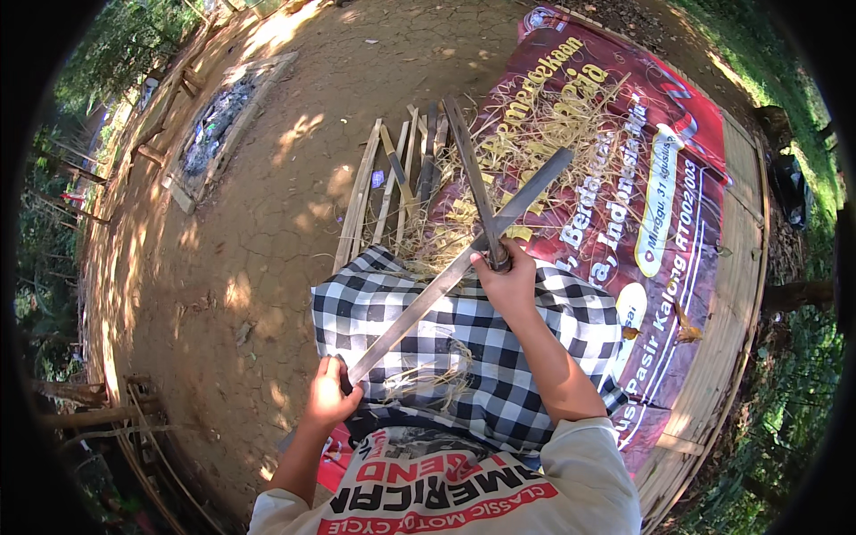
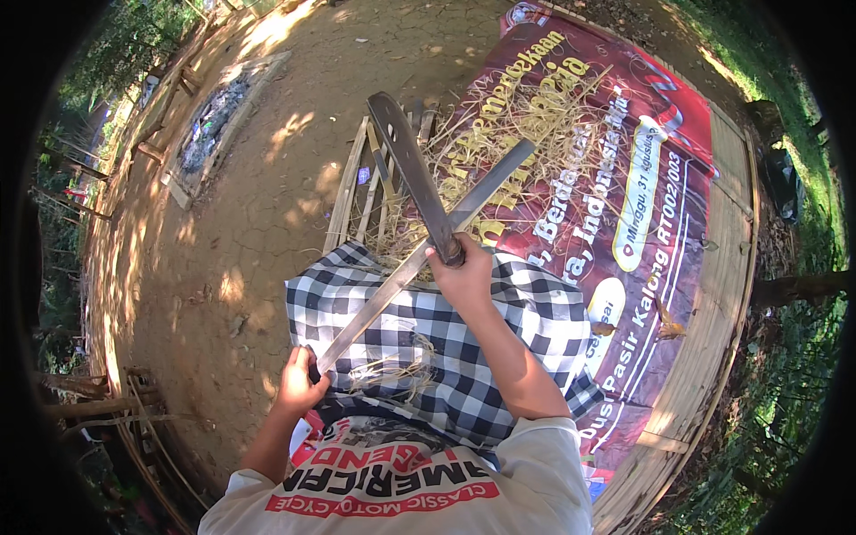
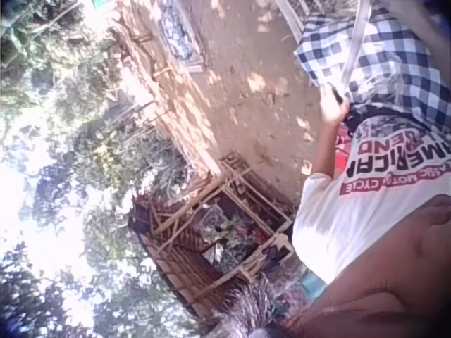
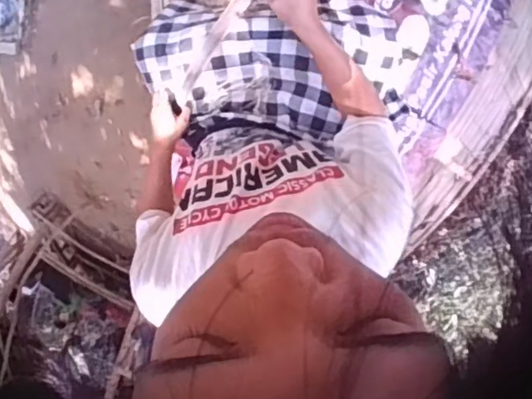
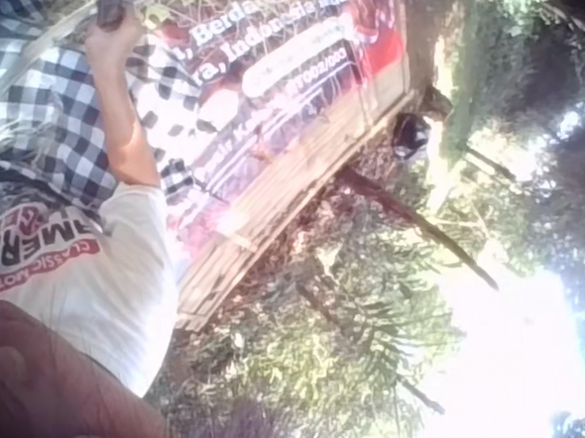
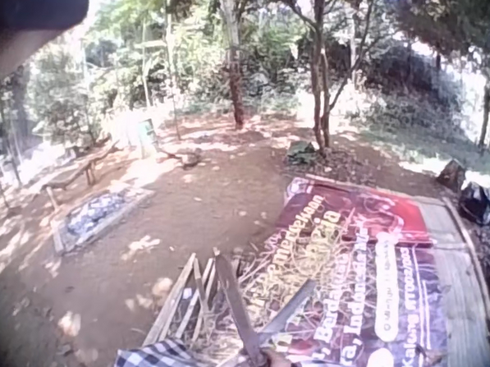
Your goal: The person holds long thin strips of bamboo and scrapes them with a large knife, removing fibers and smoothing the surfaces.
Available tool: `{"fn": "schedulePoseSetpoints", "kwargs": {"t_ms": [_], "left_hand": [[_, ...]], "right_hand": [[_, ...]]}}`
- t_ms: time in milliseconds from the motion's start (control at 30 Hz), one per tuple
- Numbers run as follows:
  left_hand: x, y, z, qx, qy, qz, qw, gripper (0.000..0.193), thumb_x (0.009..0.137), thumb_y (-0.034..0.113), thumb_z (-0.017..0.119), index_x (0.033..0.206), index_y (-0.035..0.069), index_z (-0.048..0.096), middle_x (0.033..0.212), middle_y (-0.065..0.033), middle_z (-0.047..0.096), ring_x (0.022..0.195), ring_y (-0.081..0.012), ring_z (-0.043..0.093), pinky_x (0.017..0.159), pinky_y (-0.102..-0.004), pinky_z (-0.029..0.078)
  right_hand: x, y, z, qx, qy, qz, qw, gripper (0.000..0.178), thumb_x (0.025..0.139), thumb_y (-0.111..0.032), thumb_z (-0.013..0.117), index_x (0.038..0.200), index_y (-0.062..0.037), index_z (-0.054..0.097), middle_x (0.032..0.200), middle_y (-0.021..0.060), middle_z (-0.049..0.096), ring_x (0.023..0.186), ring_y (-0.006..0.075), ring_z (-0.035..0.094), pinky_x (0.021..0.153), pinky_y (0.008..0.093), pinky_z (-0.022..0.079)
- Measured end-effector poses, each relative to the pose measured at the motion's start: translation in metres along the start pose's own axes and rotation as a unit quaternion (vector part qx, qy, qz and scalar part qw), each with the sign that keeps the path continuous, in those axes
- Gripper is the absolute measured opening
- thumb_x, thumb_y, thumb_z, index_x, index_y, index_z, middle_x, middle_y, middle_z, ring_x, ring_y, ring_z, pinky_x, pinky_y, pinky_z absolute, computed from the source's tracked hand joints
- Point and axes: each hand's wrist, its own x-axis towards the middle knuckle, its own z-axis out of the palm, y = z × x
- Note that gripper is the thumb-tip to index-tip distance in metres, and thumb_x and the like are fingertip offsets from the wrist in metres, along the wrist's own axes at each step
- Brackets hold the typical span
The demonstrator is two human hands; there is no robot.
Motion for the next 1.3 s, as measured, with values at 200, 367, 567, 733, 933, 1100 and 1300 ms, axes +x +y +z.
{"fn": "schedulePoseSetpoints", "kwargs": {"t_ms": [200, 367, 567, 733, 933, 1100, 1300], "left_hand": [[-0.007, -0.011, -0.001, -0.050, -0.014, -0.031, 0.998, 0.024, 0.075, 0.015, 0.064, 0.091, 0.000, 0.055, 0.072, -0.0171, 0.058, 0.065, -0.0334, 0.061, 0.061, -0.0405, 0.049], [-0.013, -0.004, -0.002, 0.031, -0.048, -0.127, 0.990, 0.032, 0.083, 0.031, 0.066, 0.096, 0.002, 0.059, 0.069, -0.0220, 0.064, 0.072, -0.0413, 0.066, 0.062, -0.0462, 0.050], [-0.022, -0.018, 0.011, 0.036, -0.046, -0.178, 0.982, 0.041, 0.086, 0.042, 0.065, 0.095, 0.003, 0.060, 0.070, -0.0245, 0.064, 0.072, -0.0436, 0.065, 0.062, -0.0496, 0.050], [-0.024, -0.024, 0.020, 0.045, -0.040, -0.164, 0.985, 0.042, 0.086, 0.043, 0.066, 0.092, 0.002, 0.059, 0.067, -0.0241, 0.063, 0.068, -0.0442, 0.064, 0.060, -0.0503, 0.050], [-0.023, -0.029, 0.022, -0.010, -0.026, -0.134, 0.991, 0.040, 0.085, 0.037, 0.068, 0.092, -0.001, 0.058, 0.065, -0.0242, 0.062, 0.065, -0.0437, 0.064, 0.059, -0.0485, 0.050], [-0.019, -0.030, 0.020, -0.003, -0.045, -0.120, 0.992, 0.039, 0.085, 0.033, 0.068, 0.093, -0.003, 0.059, 0.065, -0.0248, 0.061, 0.065, -0.0439, 0.063, 0.058, -0.0481, 0.050], [-0.016, -0.044, 0.021, -0.027, -0.061, -0.090, 0.994, 0.038, 0.085, 0.032, 0.067, 0.089, -0.005, 0.058, 0.063, -0.0252, 0.060, 0.062, -0.0442, 0.062, 0.057, -0.0473, 0.049]], "right_hand": [[-0.004, -0.005, 0.000, -0.029, -0.033, -0.003, 0.999, 0.027, 0.076, -0.019, 0.078, 0.087, 0.0011, 0.064, 0.062, 0.0079, 0.060, 0.054, 0.0142, 0.057, 0.053, 0.0290, 0.044], [-0.004, -0.006, -0.007, -0.095, -0.070, -0.105, 0.987, 0.020, 0.073, -0.014, 0.074, 0.083, -0.0008, 0.063, 0.059, 0.0085, 0.057, 0.050, 0.0191, 0.054, 0.051, 0.0304, 0.042], [-0.012, -0.025, -0.008, -0.288, -0.204, -0.172, 0.920, 0.024, 0.059, -0.017, 0.072, 0.077, -0.0054, 0.062, 0.069, 0.0159, 0.062, 0.069, 0.0354, 0.064, 0.062, 0.0431, 0.050], [-0.022, 0.001, 0.012, -0.362, -0.271, -0.179, 0.874, 0.023, 0.062, -0.021, 0.072, 0.078, -0.0070, 0.063, 0.074, 0.0134, 0.065, 0.072, 0.0338, 0.065, 0.065, 0.0426, 0.052], [-0.005, 0.001, 0.014, -0.380, -0.230, -0.119, 0.888, 0.023, 0.064, -0.019, 0.070, 0.081, -0.0058, 0.064, 0.073, 0.0163, 0.066, 0.071, 0.0352, 0.066, 0.065, 0.0439, 0.052], [0.012, 0.009, 0.004, -0.384, -0.197, -0.094, 0.897, 0.022, 0.064, -0.017, 0.069, 0.081, -0.0040, 0.065, 0.069, 0.0185, 0.066, 0.068, 0.0376, 0.065, 0.064, 0.0453, 0.052], [-0.011, 0.006, 0.027, -0.348, -0.297, -0.155, 0.875, 0.023, 0.063, -0.017, 0.069, 0.081, -0.0051, 0.062, 0.076, 0.0153, 0.065, 0.073, 0.0353, 0.065, 0.068, 0.0432, 0.052]]}}
